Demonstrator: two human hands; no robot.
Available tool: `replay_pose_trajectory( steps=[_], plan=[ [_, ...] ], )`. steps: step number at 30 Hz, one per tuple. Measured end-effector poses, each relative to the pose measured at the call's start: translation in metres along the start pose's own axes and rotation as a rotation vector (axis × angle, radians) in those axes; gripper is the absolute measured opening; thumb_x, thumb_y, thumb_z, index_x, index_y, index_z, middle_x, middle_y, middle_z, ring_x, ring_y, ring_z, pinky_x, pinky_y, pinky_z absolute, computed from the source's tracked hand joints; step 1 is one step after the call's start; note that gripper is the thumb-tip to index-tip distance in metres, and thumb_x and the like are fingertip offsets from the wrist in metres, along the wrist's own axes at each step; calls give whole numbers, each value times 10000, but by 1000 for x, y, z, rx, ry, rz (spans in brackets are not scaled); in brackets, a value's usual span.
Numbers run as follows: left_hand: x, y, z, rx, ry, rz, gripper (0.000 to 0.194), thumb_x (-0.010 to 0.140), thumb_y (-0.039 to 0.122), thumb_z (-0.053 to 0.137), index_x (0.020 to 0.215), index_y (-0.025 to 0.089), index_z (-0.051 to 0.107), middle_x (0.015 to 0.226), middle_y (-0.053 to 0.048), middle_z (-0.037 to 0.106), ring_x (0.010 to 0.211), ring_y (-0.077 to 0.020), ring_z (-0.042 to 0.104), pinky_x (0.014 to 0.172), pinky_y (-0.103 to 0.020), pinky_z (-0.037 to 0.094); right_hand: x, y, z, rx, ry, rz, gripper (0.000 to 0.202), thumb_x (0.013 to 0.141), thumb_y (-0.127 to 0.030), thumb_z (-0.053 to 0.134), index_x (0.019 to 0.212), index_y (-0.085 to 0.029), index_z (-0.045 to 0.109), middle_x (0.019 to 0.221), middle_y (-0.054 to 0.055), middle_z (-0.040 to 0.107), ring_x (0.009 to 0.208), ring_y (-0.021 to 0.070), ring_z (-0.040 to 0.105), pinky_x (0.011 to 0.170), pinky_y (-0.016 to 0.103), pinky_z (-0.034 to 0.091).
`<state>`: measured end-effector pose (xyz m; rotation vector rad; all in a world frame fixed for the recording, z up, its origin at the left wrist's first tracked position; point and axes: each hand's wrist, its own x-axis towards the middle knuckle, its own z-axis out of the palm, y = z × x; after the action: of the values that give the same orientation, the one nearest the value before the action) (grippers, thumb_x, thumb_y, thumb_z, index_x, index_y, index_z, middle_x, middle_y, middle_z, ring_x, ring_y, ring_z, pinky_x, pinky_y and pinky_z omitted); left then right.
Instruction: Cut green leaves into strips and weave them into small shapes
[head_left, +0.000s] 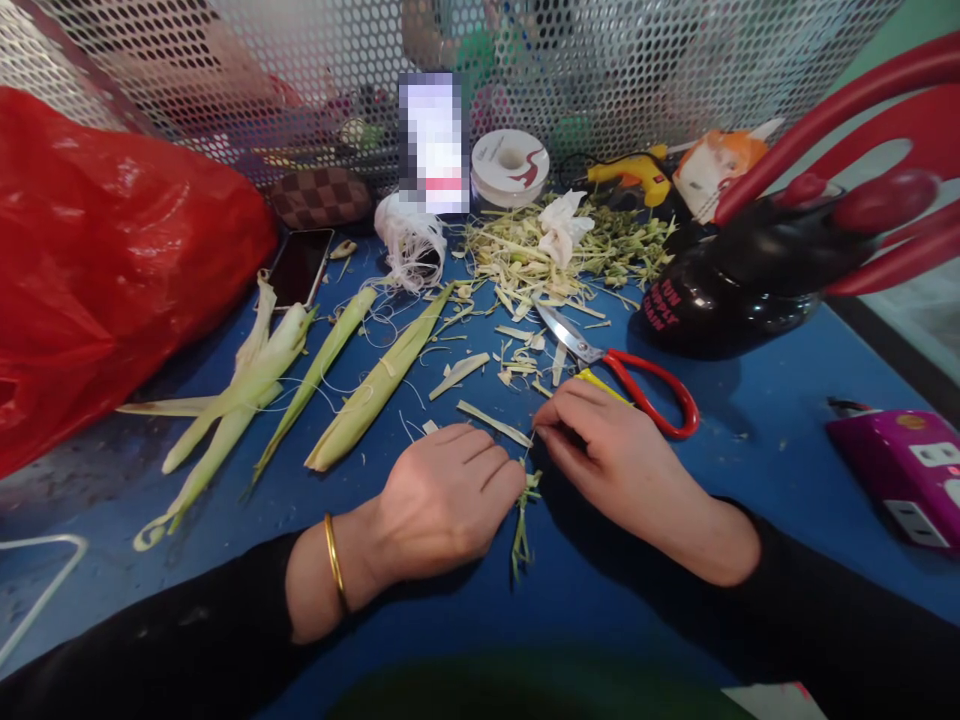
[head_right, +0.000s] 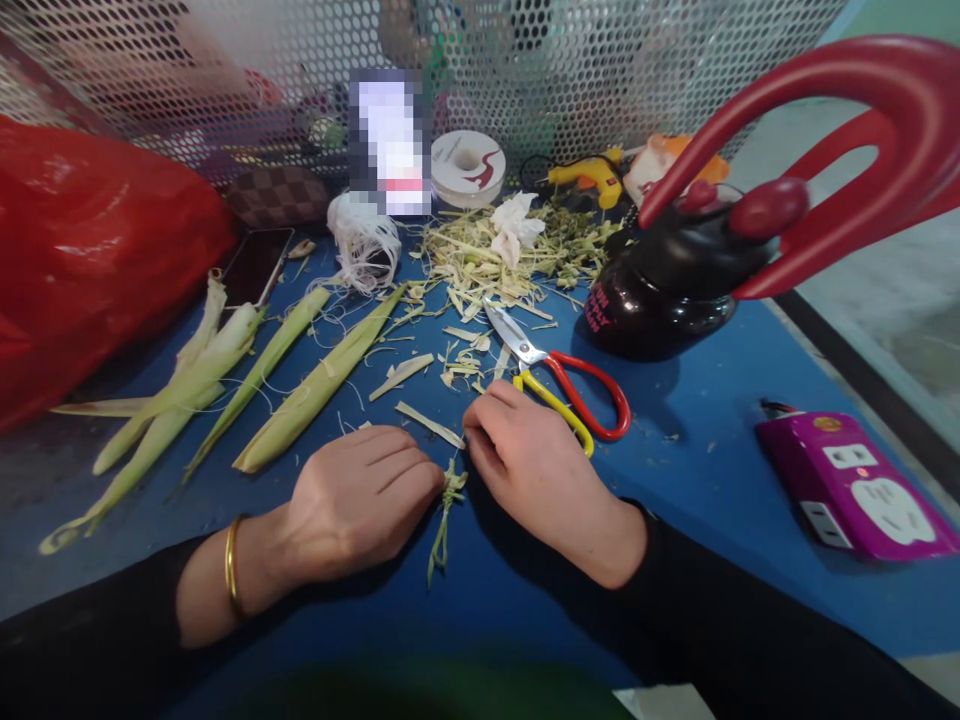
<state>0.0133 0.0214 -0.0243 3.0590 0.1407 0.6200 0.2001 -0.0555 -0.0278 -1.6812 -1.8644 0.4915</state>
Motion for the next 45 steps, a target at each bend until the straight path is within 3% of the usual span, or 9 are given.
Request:
replay_pose_trajectory(
  steps=[11, 18, 22, 27, 31, 33, 36, 39, 45],
  plan=[
    [1, -10, -3, -115, -85, -7, 259, 908, 116, 450, 711, 163, 611, 642, -4, 561, 619, -163, 496, 606, -305, 427, 2, -5, -2, 54, 60, 88, 132, 873, -109, 484, 793, -176, 563, 790, 34, 557, 725, 175, 546, 645, 316, 422],
    [2, -11, -3, -97, -61, 5, 294, 932, 120, 417, 693, 173, 580, 659, -4, 585, 613, -144, 510, 603, -285, 424, 8, -14, -6, 937, -172, 480, 134, 907, -240, 477, 810, -192, 555, 614, -13, 602, 526, 119, 573, 545, 256, 461],
    [3, -11, -4, -90, -60, 44, 325, 951, 117, 380, 702, 171, 582, 656, -6, 586, 626, -140, 526, 620, -273, 439, 9, -13, -3, 1074, -125, 506, 146, 896, -211, 490, 757, -185, 524, 700, -1, 605, 565, 103, 579, 573, 250, 472],
    [5, -10, -7, -68, -76, 66, 311, 962, 130, 379, 752, 162, 606, 657, -8, 589, 646, -151, 546, 637, -287, 457, 7, -10, -1, 853, -86, 384, 186, 939, -188, 441, 759, -202, 481, 652, -29, 548, 580, 114, 572, 612, 270, 496],
    [6, -10, -7, -34, -65, 62, 294, 955, 138, 409, 736, 166, 603, 670, -10, 597, 645, -149, 542, 644, -286, 452, 3, -8, -4, 373, -89, 134, 106, 933, -146, 457, 934, -196, 551, 797, 16, 597, 707, 153, 594, 666, 296, 488],
    [6, -9, -7, -25, -63, 59, 298, 954, 138, 409, 729, 165, 602, 668, -12, 598, 645, -149, 539, 651, -285, 449, 0, -7, -6, 108, -123, -10, 173, 912, -100, 470, 1006, -186, 587, 889, 53, 591, 785, 182, 581, 694, 315, 467],
    [5, -9, -7, -23, -69, 52, 308, 954, 140, 406, 718, 169, 602, 655, -11, 594, 632, -144, 527, 649, -278, 440, -2, -5, -6, -127, -172, -125, 211, 895, -53, 455, 915, -162, 635, 846, 53, 533, 732, 182, 530, 637, 309, 420],
    [5, -9, -6, -33, -74, 53, 291, 947, 139, 425, 727, 169, 613, 644, -8, 583, 634, -148, 522, 650, -278, 436, -2, -4, -6, -143, -160, -125, 206, 894, -48, 466, 835, -154, 633, 805, 34, 499, 696, 165, 501, 610, 293, 391],
    [3, -10, -6, -58, -92, 70, 290, 946, 121, 411, 756, 155, 627, 658, -11, 583, 659, -155, 534, 681, -287, 450, 0, -3, -4, 45, -111, -46, 210, 878, -34, 468, 754, -163, 579, 783, 13, 486, 691, 144, 502, 617, 275, 387]
  ],
)
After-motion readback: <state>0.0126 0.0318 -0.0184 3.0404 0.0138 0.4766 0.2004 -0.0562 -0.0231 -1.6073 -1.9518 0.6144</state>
